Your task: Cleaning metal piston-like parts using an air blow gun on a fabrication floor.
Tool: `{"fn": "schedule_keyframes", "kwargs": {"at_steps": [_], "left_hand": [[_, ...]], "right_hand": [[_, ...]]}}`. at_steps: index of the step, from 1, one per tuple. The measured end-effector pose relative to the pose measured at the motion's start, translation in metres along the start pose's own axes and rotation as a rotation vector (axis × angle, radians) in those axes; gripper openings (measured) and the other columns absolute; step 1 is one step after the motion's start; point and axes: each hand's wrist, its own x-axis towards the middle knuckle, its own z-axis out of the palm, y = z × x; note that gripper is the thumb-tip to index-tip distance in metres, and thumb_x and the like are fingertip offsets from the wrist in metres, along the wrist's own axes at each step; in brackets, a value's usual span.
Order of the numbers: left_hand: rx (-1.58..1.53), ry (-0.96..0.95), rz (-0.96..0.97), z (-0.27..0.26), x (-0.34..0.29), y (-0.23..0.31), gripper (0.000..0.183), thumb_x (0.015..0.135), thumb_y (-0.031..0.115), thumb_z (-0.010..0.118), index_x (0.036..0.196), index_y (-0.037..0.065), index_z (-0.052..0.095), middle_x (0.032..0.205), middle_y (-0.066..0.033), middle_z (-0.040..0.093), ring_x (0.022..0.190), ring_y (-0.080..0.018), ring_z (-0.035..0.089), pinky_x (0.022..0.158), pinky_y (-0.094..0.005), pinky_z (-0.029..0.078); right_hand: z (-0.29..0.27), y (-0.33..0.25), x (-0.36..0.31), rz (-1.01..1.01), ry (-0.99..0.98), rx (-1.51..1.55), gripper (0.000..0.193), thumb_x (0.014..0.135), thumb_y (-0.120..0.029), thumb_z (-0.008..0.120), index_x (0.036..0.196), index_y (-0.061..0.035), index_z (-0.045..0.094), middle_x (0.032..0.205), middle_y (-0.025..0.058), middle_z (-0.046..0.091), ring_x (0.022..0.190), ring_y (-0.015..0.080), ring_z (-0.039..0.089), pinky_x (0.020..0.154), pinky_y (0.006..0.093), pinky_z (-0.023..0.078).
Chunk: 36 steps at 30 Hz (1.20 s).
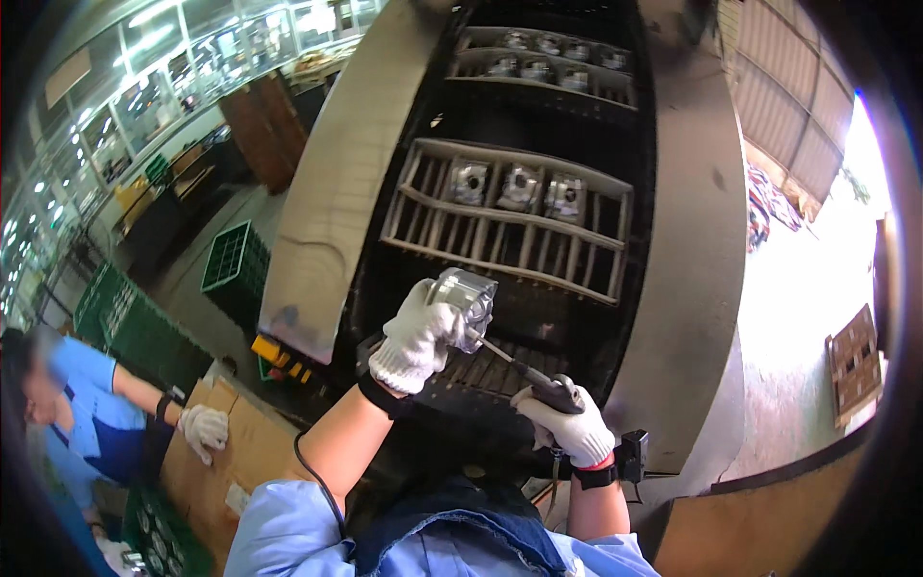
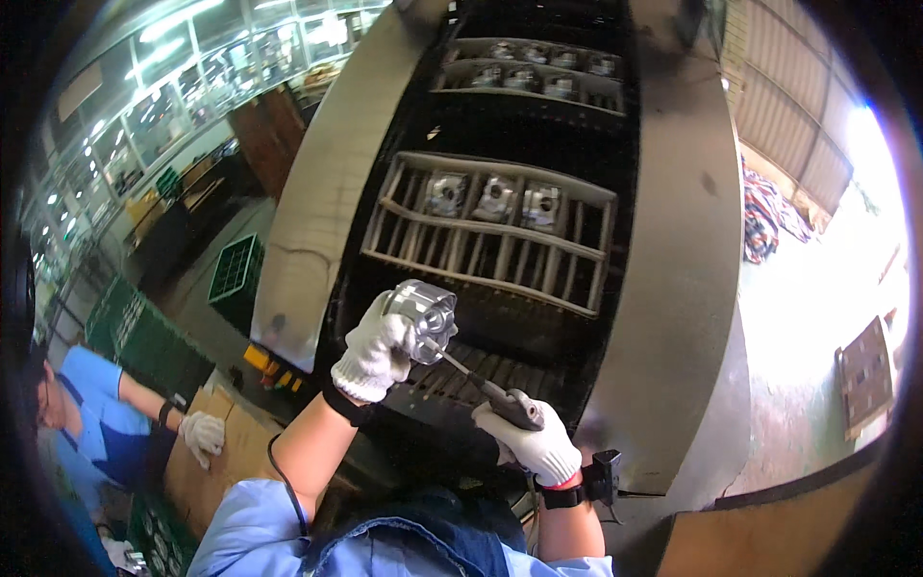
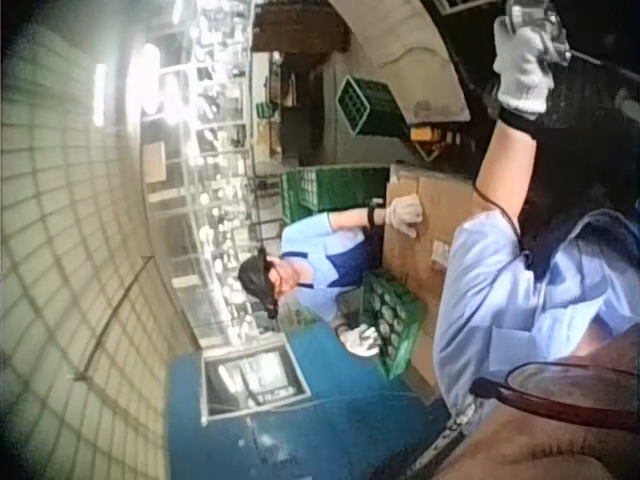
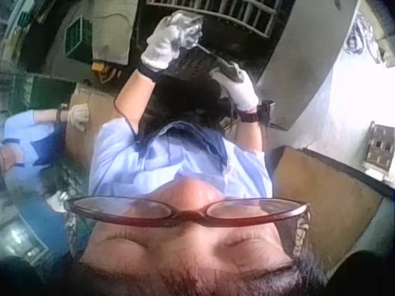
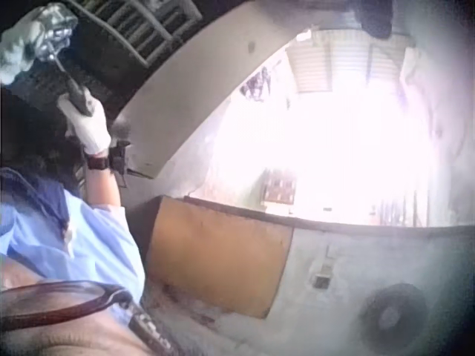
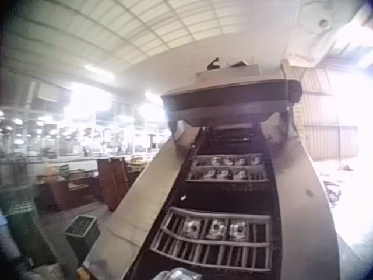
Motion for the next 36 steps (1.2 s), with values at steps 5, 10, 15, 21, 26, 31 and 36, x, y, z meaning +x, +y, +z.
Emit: {"fn": "schedule_keyframes", "kwargs": {"at_steps": [5, 10, 15, 21, 26, 31, 36], "left_hand": [[-0.012, 0.168, 0.229, -0.024, -0.068, 0.007, 0.043, 0.079, 0.008, 0.061, 0.12, 0.0, 0.052, 0.107, -0.0129, 0.065, 0.089, -0.022, 0.067, 0.077, -0.0322, 0.056], [0.017, 0.341, 0.478, -0.035, -0.125, 0.029, 0.036, 0.081, 0.01, 0.063, 0.114, 0.001, 0.052, 0.101, -0.0113, 0.067, 0.08, -0.0148, 0.066, 0.069, -0.0263, 0.056], [-0.242, 0.429, 0.394, -0.054, -0.17, 0.047, 0.035, 0.08, 0.01, 0.065, 0.111, 0.001, 0.052, 0.096, -0.0106, 0.068, 0.073, -0.0129, 0.064, 0.064, -0.0252, 0.054], [0.12, 0.494, 0.436, -0.08, -0.219, 0.058, 0.037, 0.078, 0.012, 0.072, 0.111, 0.003, 0.056, 0.085, -0.0038, 0.065, 0.065, -0.0109, 0.062, 0.056, -0.0267, 0.052], [1.458, 0.878, 0.668, -0.104, -0.276, 0.047, 0.066, 0.068, 0.013, 0.082, 0.125, 0.003, 0.049, 0.105, -0.0141, 0.062, 0.09, -0.0301, 0.065, 0.075, -0.039, 0.055], [1.103, 0.827, 0.223, -0.138, -0.342, 0.023, 0.063, 0.072, 0.007, 0.08, 0.125, 0.005, 0.046, 0.1, -0.0144, 0.061, 0.083, -0.026, 0.065, 0.069, -0.0366, 0.055], [0.056, 1.258, 0.256, -0.182, -0.391, 0.003, 0.068, 0.078, -0.003, 0.068, 0.139, 0.013, 0.043, 0.097, -0.0068, 0.062, 0.078, -0.0171, 0.063, 0.063, -0.0311, 0.055]], "right_hand": [[0.047, -0.006, 0.001, 0.044, -0.089, -0.102, 0.018, 0.085, -0.018, 0.075, 0.095, -0.0029, 0.073, 0.064, -0.0002, 0.061, 0.048, 0.0077, 0.053, 0.044, 0.0229, 0.04], [0.086, -0.007, -0.004, 0.021, -0.217, -0.048, 0.015, 0.081, -0.009, 0.07, 0.089, 0.0031, 0.072, 0.054, 0.0024, 0.057, 0.041, 0.01, 0.05, 0.043, 0.0245, 0.042], [0.112, 0.0, -0.005, 0.068, -0.332, -0.109, 0.019, 0.087, -0.018, 0.073, 0.095, -0.001, 0.072, 0.07, 0.0011, 0.064, 0.048, 0.0077, 0.052, 0.045, 0.0224, 0.039], [0.16, -0.001, -0.013, 0.074, -0.472, -0.226, 0.015, 0.086, -0.017, 0.075, 0.094, -0.0051, 0.073, 0.066, -0.0017, 0.061, 0.05, 0.0062, 0.051, 0.048, 0.0224, 0.042], [0.156, 0.016, -0.013, 0.102, -0.34, -0.135, 0.014, 0.083, -0.012, 0.071, 0.09, 0.0007, 0.07, 0.058, 0.0018, 0.058, 0.043, 0.01, 0.05, 0.044, 0.0248, 0.043], [0.193, 0.031, -0.025, 0.276, -0.917, -0.298, 0.033, 0.088, -0.028, 0.074, 0.11, -0.0039, 0.07, 0.067, -0.0008, 0.06, 0.051, 0.0075, 0.053, 0.048, 0.0244, 0.041], [0.218, 0.061, -0.018, -0.001, -0.855, -0.62, 0.033, 0.091, -0.041, 0.068, 0.106, -0.0112, 0.07, 0.075, 0.0043, 0.066, 0.059, 0.0132, 0.061, 0.056, 0.0291, 0.048]]}}
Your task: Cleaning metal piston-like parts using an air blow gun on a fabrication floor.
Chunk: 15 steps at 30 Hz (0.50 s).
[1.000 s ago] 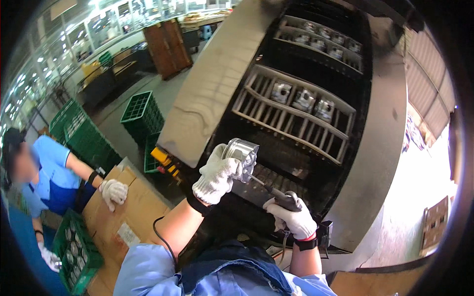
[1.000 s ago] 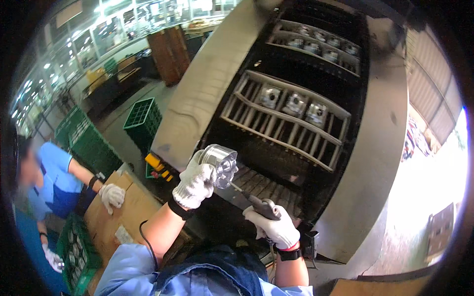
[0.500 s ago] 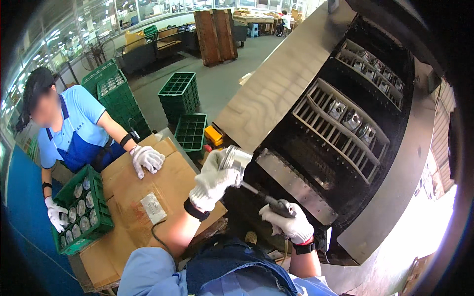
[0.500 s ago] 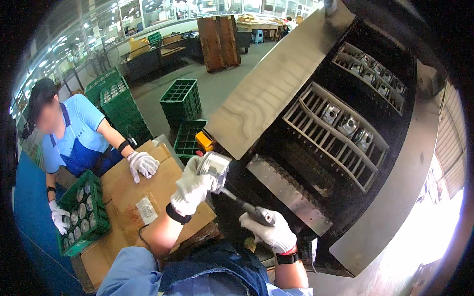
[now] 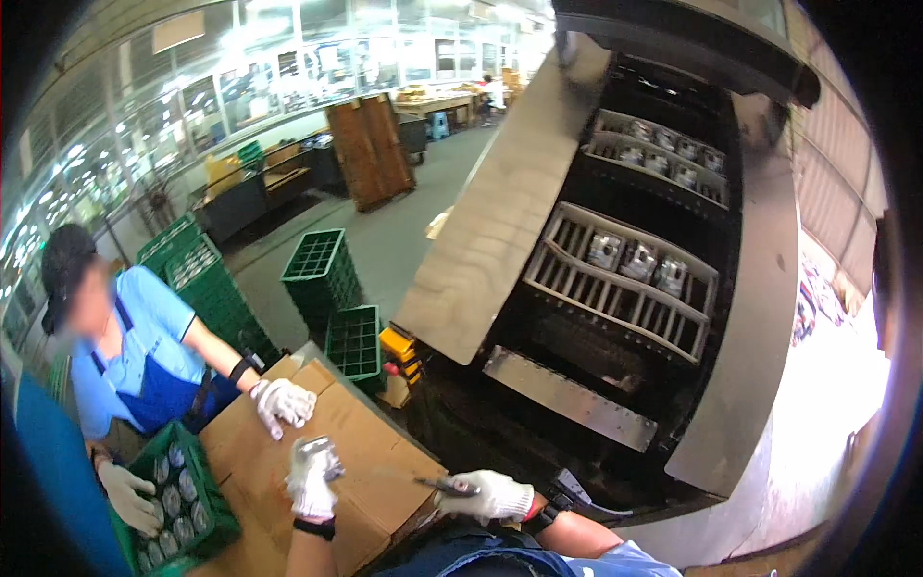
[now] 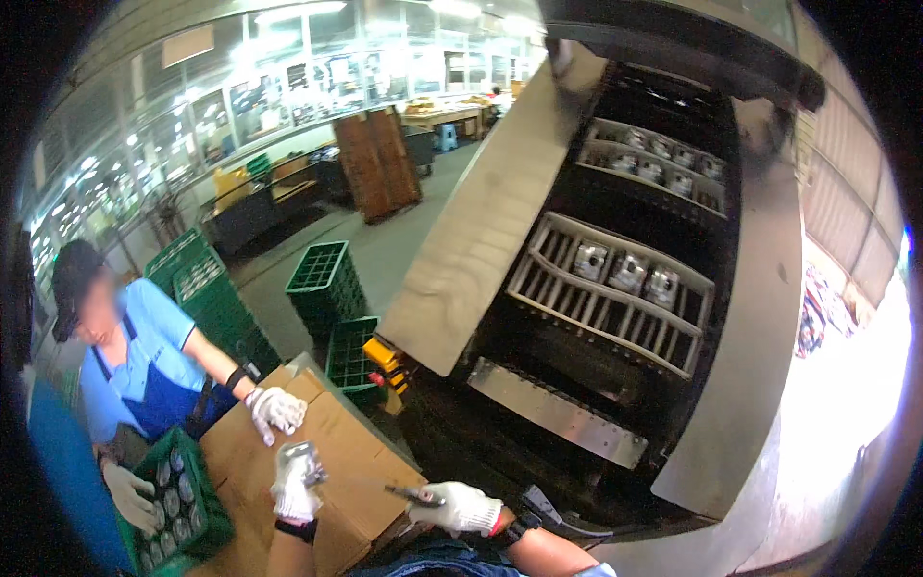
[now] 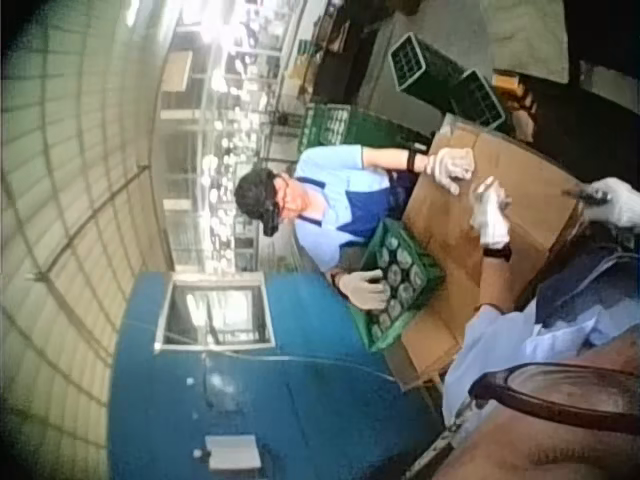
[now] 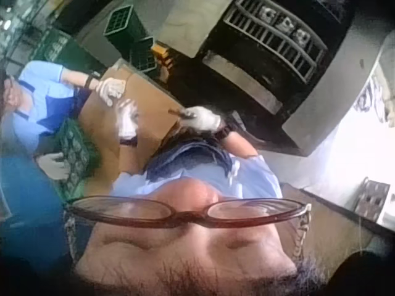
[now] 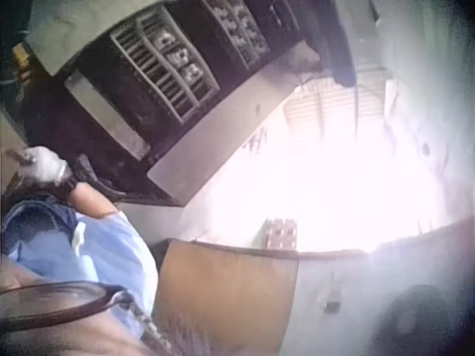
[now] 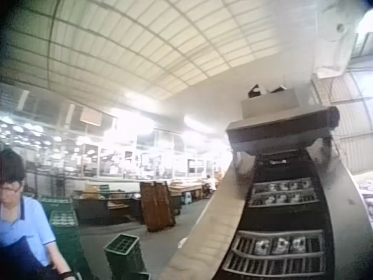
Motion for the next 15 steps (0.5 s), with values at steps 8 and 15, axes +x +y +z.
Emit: {"fn": "schedule_keyframes", "kwargs": {"at_steps": [8, 15], "left_hand": [[1.592, 0.257, -0.183, 0.011, -0.018, 0.043, 0.095, 0.068, 0.017, 0.081, 0.15, 0.008, 0.032, 0.138, -0.0229, 0.042, 0.131, -0.0419, 0.04, 0.108, -0.0491, 0.039], [1.103, -0.307, 0.88, 0.192, 0.003, 0.04, 0.061, 0.077, 0.021, 0.081, 0.126, -0.003, 0.054, 0.126, -0.0238, 0.058, 0.115, -0.0397, 0.055, 0.101, -0.0461, 0.043]], "right_hand": [[-0.11, 0.016, -0.092, -0.019, 0.765, 0.437, 0.034, 0.09, -0.027, 0.069, 0.119, -0.0104, 0.067, 0.076, -0.0003, 0.063, 0.059, 0.0087, 0.056, 0.049, 0.0254, 0.047], [-0.19, 0.053, -0.218, 0.114, 1.557, 0.468, 0.019, 0.085, -0.021, 0.072, 0.095, -0.0051, 0.069, 0.064, 0.0011, 0.058, 0.049, 0.0102, 0.053, 0.046, 0.0295, 0.046]]}}
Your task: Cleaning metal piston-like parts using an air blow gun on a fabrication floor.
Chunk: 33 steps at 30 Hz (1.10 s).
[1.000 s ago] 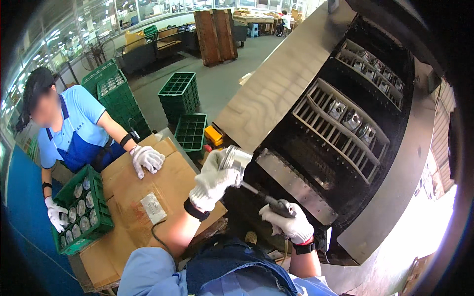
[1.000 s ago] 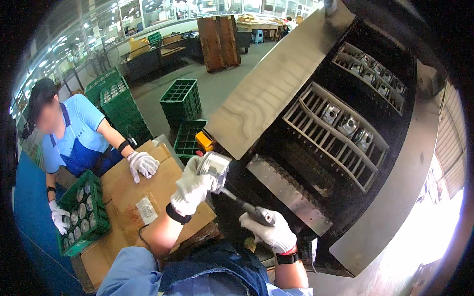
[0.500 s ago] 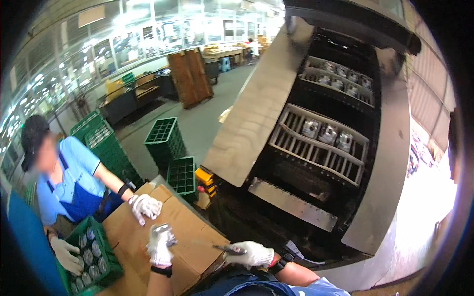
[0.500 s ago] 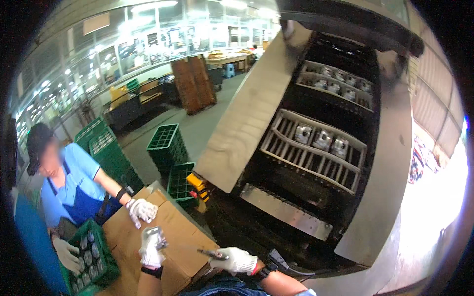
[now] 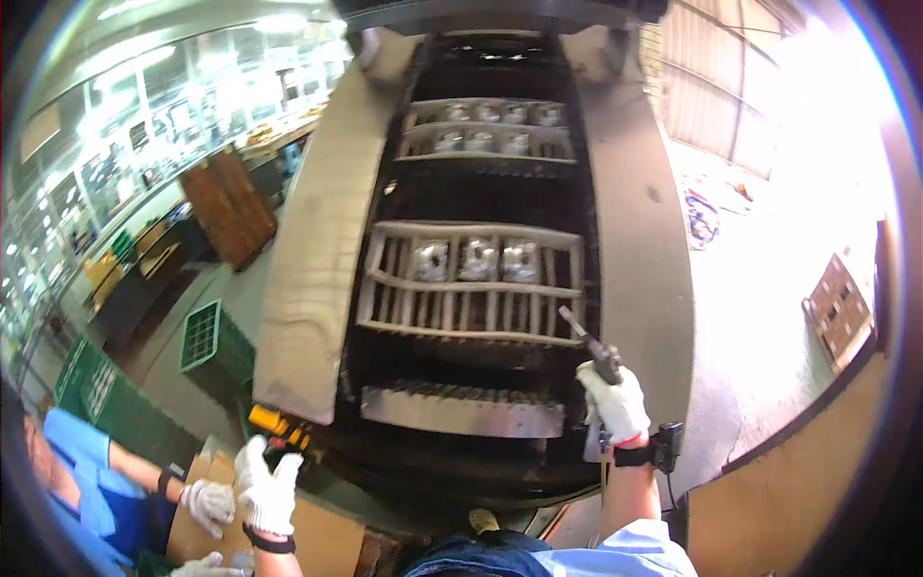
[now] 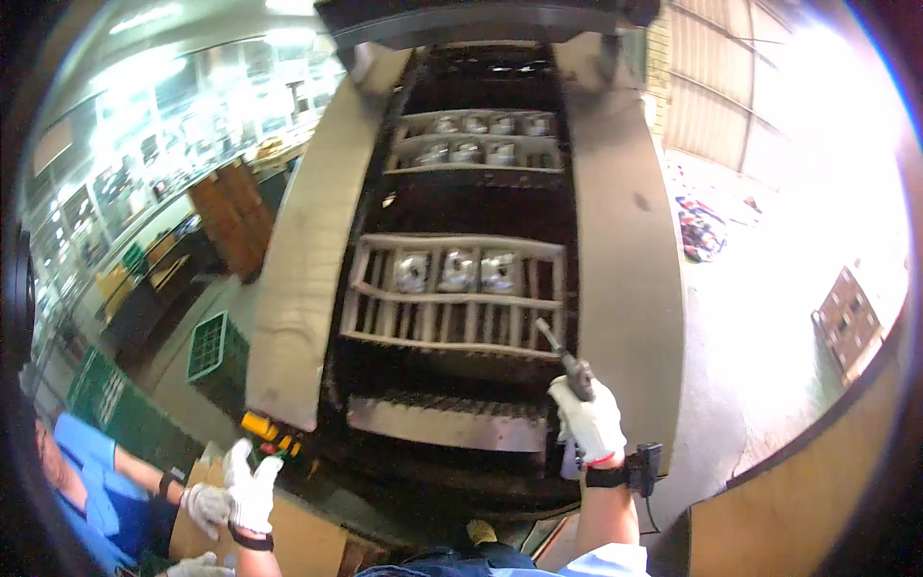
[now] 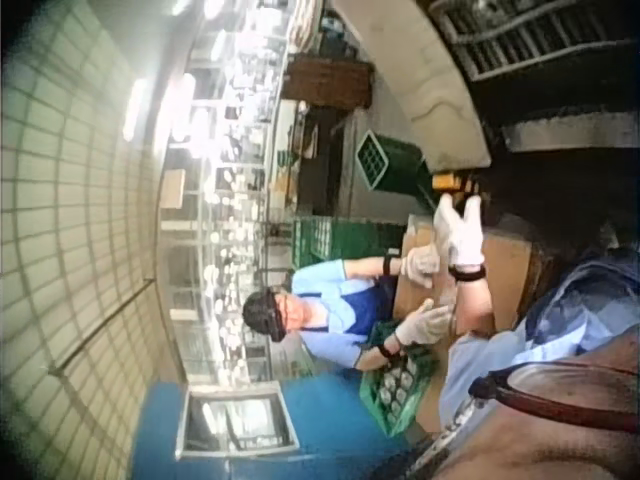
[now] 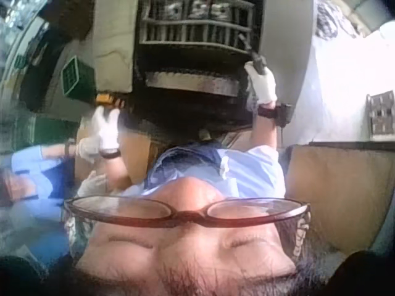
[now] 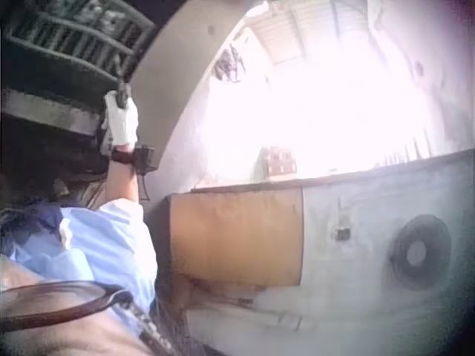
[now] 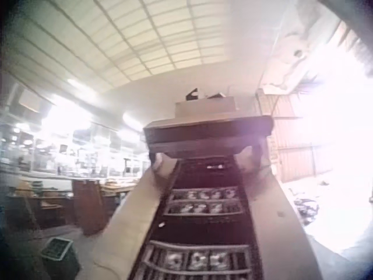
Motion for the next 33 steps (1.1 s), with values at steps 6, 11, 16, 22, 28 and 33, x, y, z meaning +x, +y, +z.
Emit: {"fn": "schedule_keyframes", "kwargs": {"at_steps": [6, 11, 16, 22, 28, 33], "left_hand": [[-0.153, -0.139, 0.46, 0.129, 0.135, 0.182, 0.063, 0.079, 0.034, 0.078, 0.123, -0.006, 0.056, 0.127, -0.0275, 0.055, 0.121, -0.0441, 0.05, 0.104, -0.0499, 0.042], [0.023, -0.317, 0.08, 0.222, 0.216, 0.237, 0.058, 0.077, 0.046, 0.066, 0.104, -0.005, 0.067, 0.109, -0.0301, 0.066, 0.107, -0.0427, 0.062, 0.094, -0.0441, 0.048], [-0.248, -0.403, -0.041, 0.227, 0.229, 0.259, 0.051, 0.075, 0.042, 0.065, 0.108, 0.002, 0.069, 0.103, -0.0223, 0.071, 0.102, -0.0351, 0.066, 0.088, -0.0402, 0.05], [-0.706, -0.327, -0.16, 0.196, 0.203, 0.269, 0.032, 0.075, 0.025, 0.067, 0.098, 0.003, 0.063, 0.083, -0.0116, 0.066, 0.084, -0.0254, 0.065, 0.074, -0.0356, 0.05], [-1.63, -0.467, -0.526, 0.127, 0.12, 0.265, 0.014, 0.072, 0.0, 0.057, 0.085, 0.005, 0.06, 0.075, -0.0023, 0.059, 0.063, -0.0135, 0.059, 0.061, -0.0246, 0.05], [-1.506, -0.436, -0.298, 0.128, 0.082, 0.204, 0.029, 0.075, -0.002, 0.054, 0.102, 0.004, 0.053, 0.085, -0.0056, 0.061, 0.065, -0.0134, 0.059, 0.06, -0.0267, 0.051]], "right_hand": [[-0.026, 0.022, 0.001, 0.116, -0.162, 0.076, 0.018, 0.086, -0.022, 0.074, 0.09, -0.0054, 0.067, 0.062, 0.0018, 0.057, 0.047, 0.0115, 0.054, 0.044, 0.0271, 0.043], [-0.027, 0.032, 0.008, 0.069, -0.274, 0.116, 0.018, 0.087, -0.018, 0.074, 0.097, -0.0048, 0.067, 0.064, 0.0017, 0.058, 0.047, 0.0103, 0.054, 0.044, 0.0257, 0.044], [-0.033, 0.021, 0.009, 0.152, -0.251, 0.124, 0.012, 0.087, -0.013, 0.071, 0.095, -0.0032, 0.07, 0.066, 0.0016, 0.06, 0.051, 0.0096, 0.054, 0.047, 0.0259, 0.044], [-0.028, 0.009, 0.011, 0.163, -0.227, 0.172, 0.013, 0.086, -0.009, 0.068, 0.096, -0.0006, 0.071, 0.063, 0.0005, 0.057, 0.05, 0.0093, 0.051, 0.044, 0.025, 0.04], [0.013, 0.005, -0.003, 0.171, -0.588, 0.284, 0.014, 0.086, -0.011, 0.065, 0.094, 0.0, 0.067, 0.056, 0.0024, 0.052, 0.039, 0.0122, 0.045, 0.039, 0.0276, 0.04], [0.078, 0.005, -0.025, 0.176, -0.577, 0.076, 0.015, 0.083, -0.008, 0.071, 0.094, 0.0017, 0.07, 0.062, 0.0022, 0.058, 0.043, 0.0096, 0.048, 0.042, 0.0244, 0.038]]}}
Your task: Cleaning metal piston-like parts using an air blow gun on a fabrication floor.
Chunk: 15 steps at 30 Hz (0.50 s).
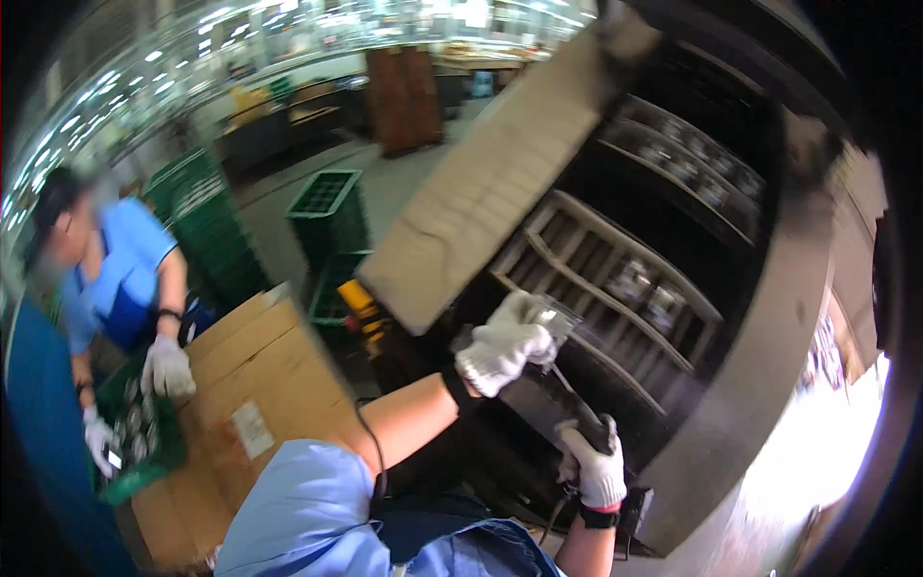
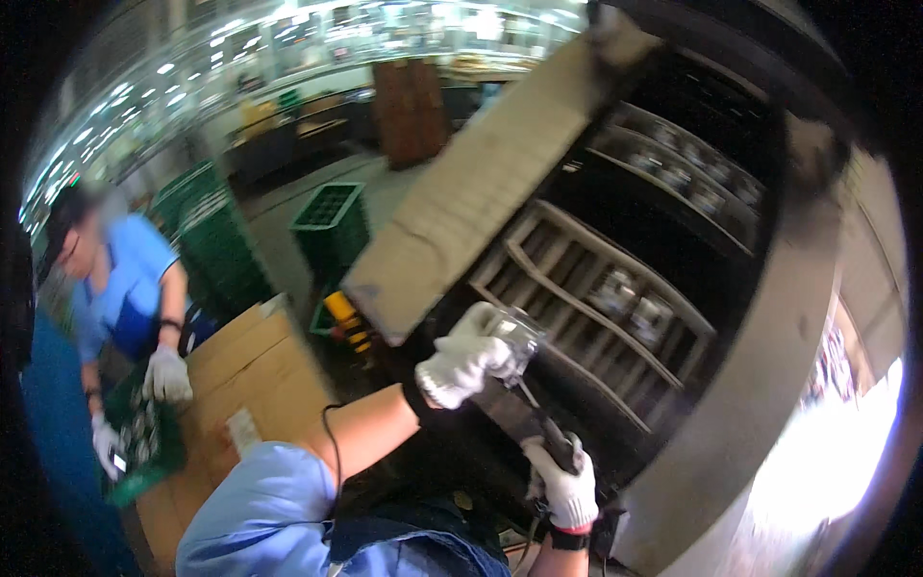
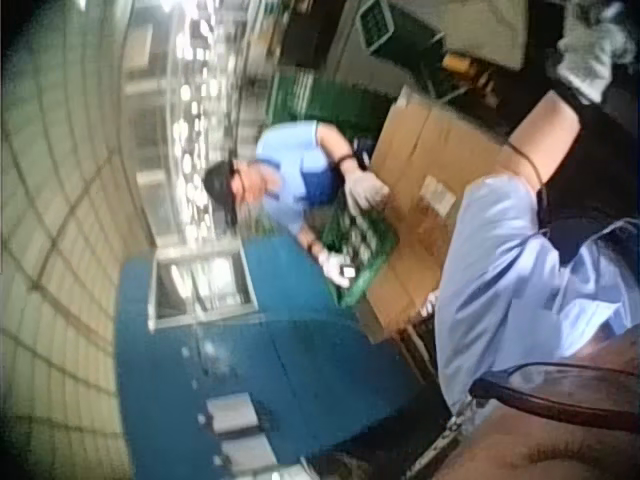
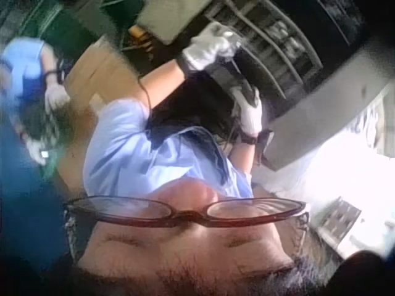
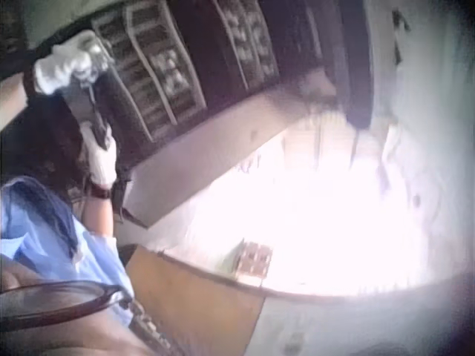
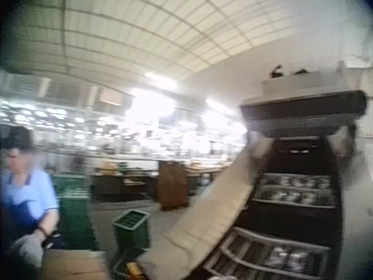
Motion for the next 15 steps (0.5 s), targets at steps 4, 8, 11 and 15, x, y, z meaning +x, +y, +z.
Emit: {"fn": "schedule_keyframes", "kwargs": {"at_steps": [4, 8, 11, 15], "left_hand": [[-0.11, -0.022, -0.05, -0.044, -0.028, 0.022, 0.034, 0.074, 0.001, 0.06, 0.106, 0.004, 0.049, 0.082, -0.0058, 0.058, 0.063, -0.0133, 0.057, 0.057, -0.0269, 0.048], [-0.126, 0.098, 0.032, -0.093, -0.066, 0.038, 0.042, 0.072, 0.0, 0.067, 0.109, 0.002, 0.047, 0.084, -0.0074, 0.058, 0.063, -0.0148, 0.058, 0.055, -0.0285, 0.048], [0.16, 0.382, 0.094, -0.11, -0.098, 0.057, 0.04, 0.075, -0.005, 0.064, 0.111, 0.003, 0.047, 0.083, -0.0079, 0.057, 0.063, -0.0151, 0.059, 0.054, -0.0297, 0.051], [-0.181, 0.367, 0.186, -0.188, -0.156, 0.063, 0.015, 0.097, 0.013, 0.053, 0.111, 0.009, 0.05, 0.094, -0.0113, 0.064, 0.066, -0.0185, 0.062, 0.06, -0.0317, 0.054]], "right_hand": [[0.027, 0.007, 0.0, 0.04, -0.195, 0.032, 0.014, 0.082, -0.008, 0.07, 0.092, 0.0016, 0.072, 0.061, 0.002, 0.059, 0.043, 0.0102, 0.049, 0.042, 0.0241, 0.039], [0.081, 0.018, -0.012, 0.054, -0.251, -0.102, 0.015, 0.082, -0.008, 0.068, 0.092, 0.0029, 0.072, 0.055, 0.0026, 0.055, 0.039, 0.0114, 0.047, 0.039, 0.0251, 0.038], [0.081, 0.035, -0.004, 0.109, -0.456, 0.063, 0.018, 0.085, -0.013, 0.066, 0.09, 0.0041, 0.067, 0.051, 0.0022, 0.048, 0.037, 0.0116, 0.043, 0.037, 0.0285, 0.041], [0.118, 0.029, -0.016, 0.121, -0.401, -0.164, 0.015, 0.082, -0.011, 0.066, 0.086, 0.0039, 0.067, 0.053, 0.0025, 0.053, 0.038, 0.0119, 0.047, 0.038, 0.0258, 0.038]]}}
